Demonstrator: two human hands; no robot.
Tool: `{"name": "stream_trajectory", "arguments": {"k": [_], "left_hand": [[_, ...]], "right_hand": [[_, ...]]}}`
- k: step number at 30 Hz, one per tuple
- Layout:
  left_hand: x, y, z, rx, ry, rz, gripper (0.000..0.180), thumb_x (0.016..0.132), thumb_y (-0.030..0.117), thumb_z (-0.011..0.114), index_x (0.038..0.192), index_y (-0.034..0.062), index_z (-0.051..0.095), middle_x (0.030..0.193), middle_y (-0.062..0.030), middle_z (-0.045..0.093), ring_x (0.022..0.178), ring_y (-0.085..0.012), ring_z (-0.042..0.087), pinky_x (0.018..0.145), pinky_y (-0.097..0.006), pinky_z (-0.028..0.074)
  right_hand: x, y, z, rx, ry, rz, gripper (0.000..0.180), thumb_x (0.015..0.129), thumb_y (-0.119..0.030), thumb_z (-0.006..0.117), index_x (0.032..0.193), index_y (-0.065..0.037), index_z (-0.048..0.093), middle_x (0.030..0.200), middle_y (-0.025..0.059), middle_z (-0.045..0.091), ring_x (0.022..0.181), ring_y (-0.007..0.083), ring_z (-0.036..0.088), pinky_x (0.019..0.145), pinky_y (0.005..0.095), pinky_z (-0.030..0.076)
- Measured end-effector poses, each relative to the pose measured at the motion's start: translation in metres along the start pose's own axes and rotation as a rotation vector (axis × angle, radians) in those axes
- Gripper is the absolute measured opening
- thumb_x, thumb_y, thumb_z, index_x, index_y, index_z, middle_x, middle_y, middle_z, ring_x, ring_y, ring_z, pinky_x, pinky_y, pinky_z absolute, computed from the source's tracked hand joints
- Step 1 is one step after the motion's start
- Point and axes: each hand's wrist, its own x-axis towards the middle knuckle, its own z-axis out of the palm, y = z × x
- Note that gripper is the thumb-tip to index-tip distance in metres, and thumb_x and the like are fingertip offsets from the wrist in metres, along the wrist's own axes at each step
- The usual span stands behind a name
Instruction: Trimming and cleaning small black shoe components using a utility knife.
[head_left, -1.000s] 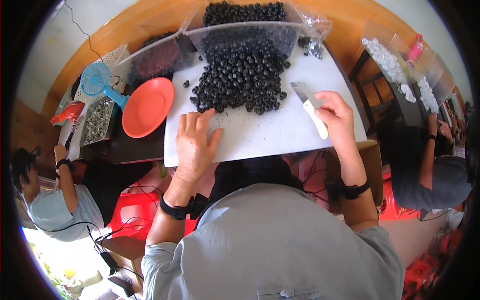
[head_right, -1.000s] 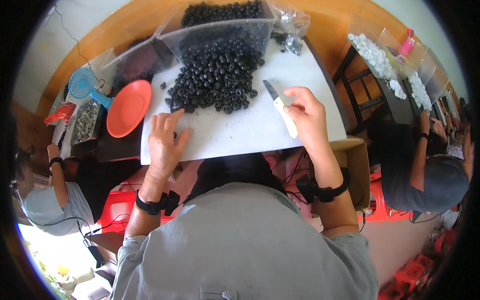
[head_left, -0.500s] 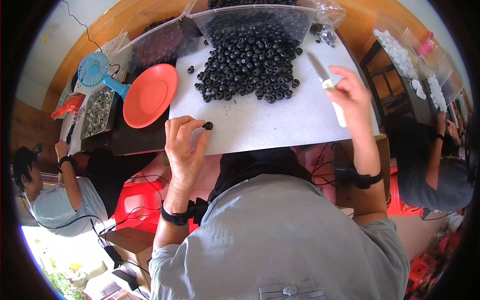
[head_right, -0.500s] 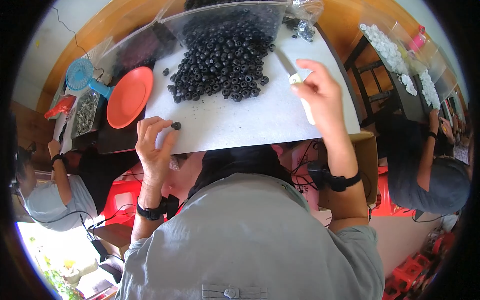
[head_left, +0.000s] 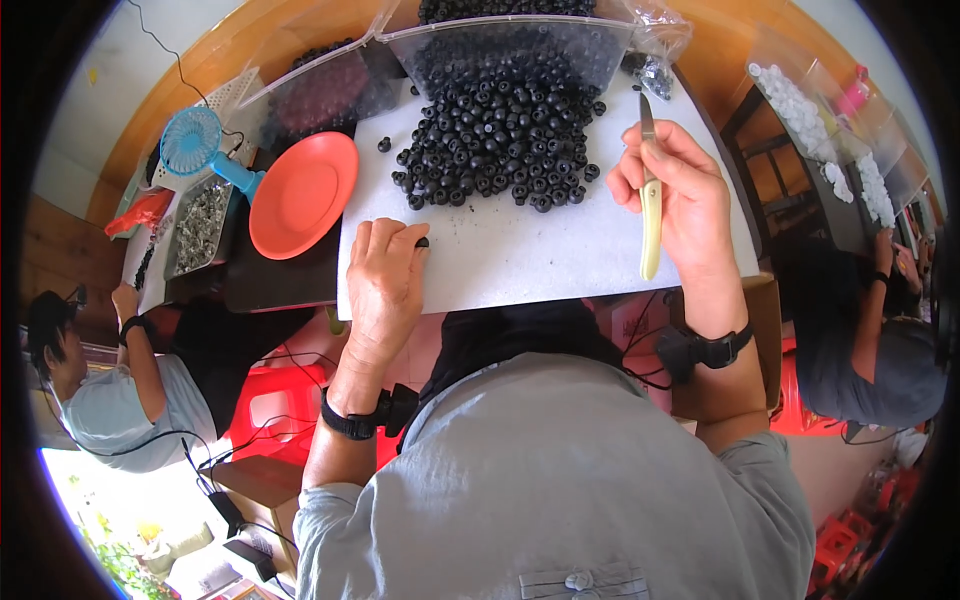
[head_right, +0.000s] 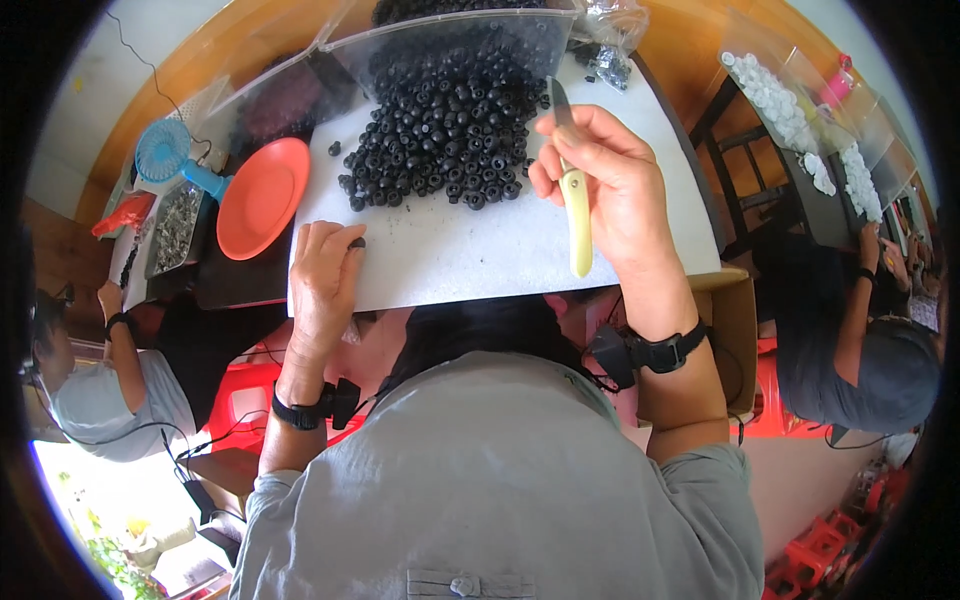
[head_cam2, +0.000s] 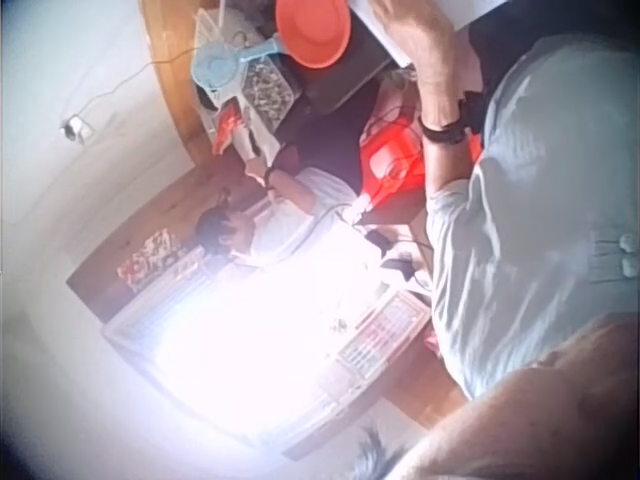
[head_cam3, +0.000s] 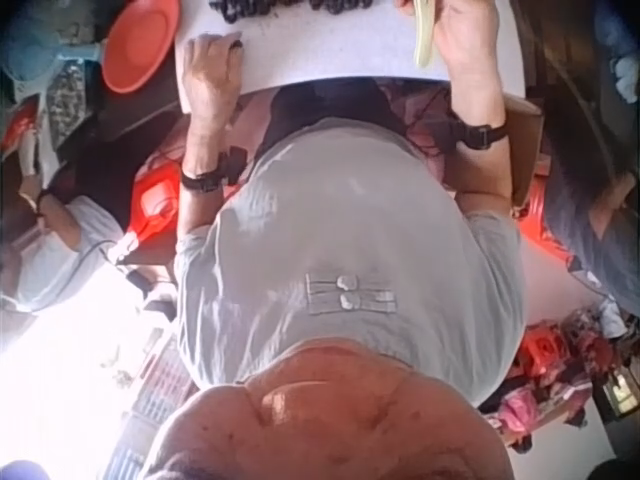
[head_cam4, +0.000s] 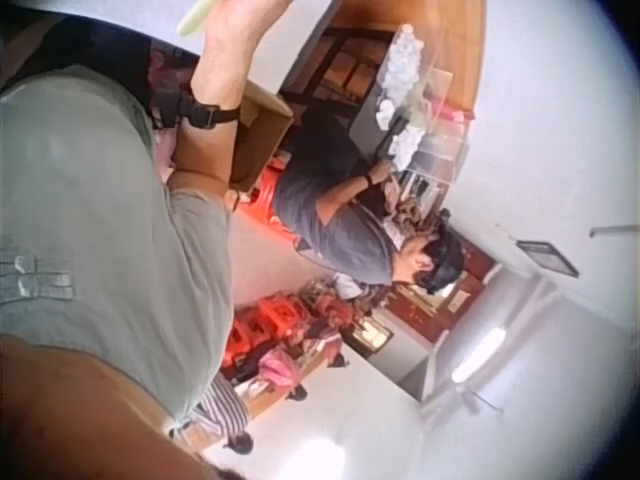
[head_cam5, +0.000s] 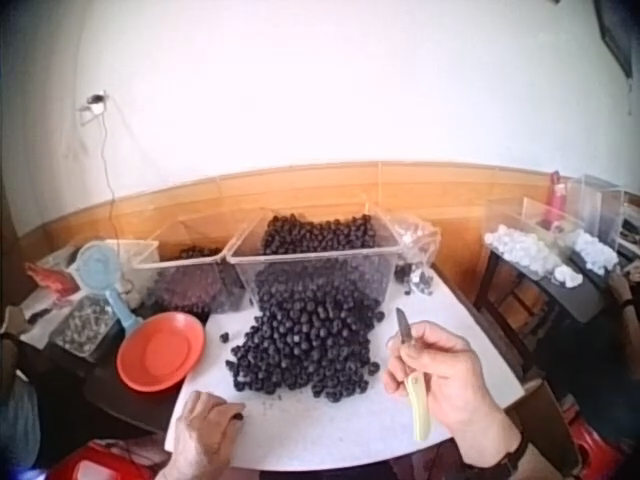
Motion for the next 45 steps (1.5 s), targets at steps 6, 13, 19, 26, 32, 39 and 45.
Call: {"name": "stream_trajectory", "arguments": {"k": [6, 13, 19, 26, 32, 39, 45], "left_hand": [[0.001, 0.009, -0.004, -0.789, 0.01, -0.405, 0.022, 0.089, -0.004, 0.059, 0.109, -0.0041, 0.067, 0.096, -0.0077, 0.06, 0.085, -0.0178, 0.056, 0.074, -0.031, 0.046], [0.007, 0.005, 0.004, -1.691, -0.034, -0.644, 0.025, 0.097, 0.005, 0.058, 0.12, -0.0029, 0.065, 0.097, -0.0135, 0.063, 0.08, -0.0196, 0.059, 0.068, -0.031, 0.049], [0.009, 0.002, 0.012, -1.849, -0.085, -0.613, 0.027, 0.097, 0.006, 0.057, 0.122, -0.003, 0.063, 0.101, -0.0168, 0.065, 0.083, -0.0227, 0.063, 0.068, -0.032, 0.051], [0.009, 0.007, 0.023, -1.744, -0.026, -0.614, 0.03, 0.096, 0.005, 0.06, 0.124, -0.004, 0.063, 0.094, -0.011, 0.064, 0.085, -0.0202, 0.06, 0.07, -0.032, 0.05], [0.009, 0.007, 0.024, -1.745, -0.064, -0.616, 0.029, 0.095, 0.005, 0.061, 0.123, -0.0032, 0.064, 0.094, -0.0097, 0.064, 0.086, -0.0192, 0.06, 0.071, -0.032, 0.05], [0.008, 0.007, 0.023, -1.706, -0.145, -0.589, 0.027, 0.096, 0.005, 0.059, 0.122, -0.0033, 0.065, 0.099, -0.0105, 0.065, 0.085, -0.0192, 0.062, 0.07, -0.031, 0.05], [0.008, 0.01, 0.022, -1.669, -0.137, -0.595, 0.031, 0.097, 0.004, 0.057, 0.126, -0.0045, 0.062, 0.097, -0.0114, 0.064, 0.087, -0.0202, 0.06, 0.069, -0.031, 0.05]], "right_hand": [[0.009, 0.01, 0.032, -0.859, 0.064, -0.492, 0.019, 0.093, -0.008, 0.067, 0.111, -0.001, 0.066, 0.089, 0.0027, 0.07, 0.081, 0.0084, 0.062, 0.072, 0.0248, 0.05], [0.002, 0.055, 0.022, -1.472, 0.022, -0.641, 0.014, 0.085, -0.011, 0.072, 0.097, -0.007, 0.067, 0.078, 0.0062, 0.062, 0.068, 0.0225, 0.062, 0.06, 0.0322, 0.049], [0.004, 0.06, 0.05, -1.347, 0.036, -0.66, 0.011, 0.084, -0.013, 0.073, 0.091, -0.007, 0.067, 0.075, 0.0058, 0.061, 0.064, 0.0236, 0.061, 0.055, 0.0351, 0.047], [0.002, 0.065, 0.061, -1.031, -0.033, -0.31, 0.014, 0.09, -0.016, 0.071, 0.086, -0.004, 0.065, 0.063, 0.0092, 0.06, 0.051, 0.0205, 0.055, 0.05, 0.0319, 0.042], [0.001, 0.063, 0.057, -0.995, -0.007, -0.202, 0.024, 0.091, -0.022, 0.071, 0.08, -0.003, 0.062, 0.056, 0.0091, 0.052, 0.047, 0.0156, 0.049, 0.047, 0.0313, 0.039], [-0.001, 0.067, 0.056, -1.123, -0.048, -0.244, 0.032, 0.089, -0.025, 0.073, 0.072, -0.004, 0.056, 0.053, 0.0098, 0.05, 0.044, 0.0209, 0.047, 0.045, 0.0348, 0.036], [0.0, 0.069, 0.063, -1.152, -0.024, -0.226, 0.033, 0.089, -0.027, 0.072, 0.07, -0.005, 0.057, 0.052, 0.01, 0.051, 0.044, 0.0237, 0.049, 0.045, 0.0368, 0.037]]}}
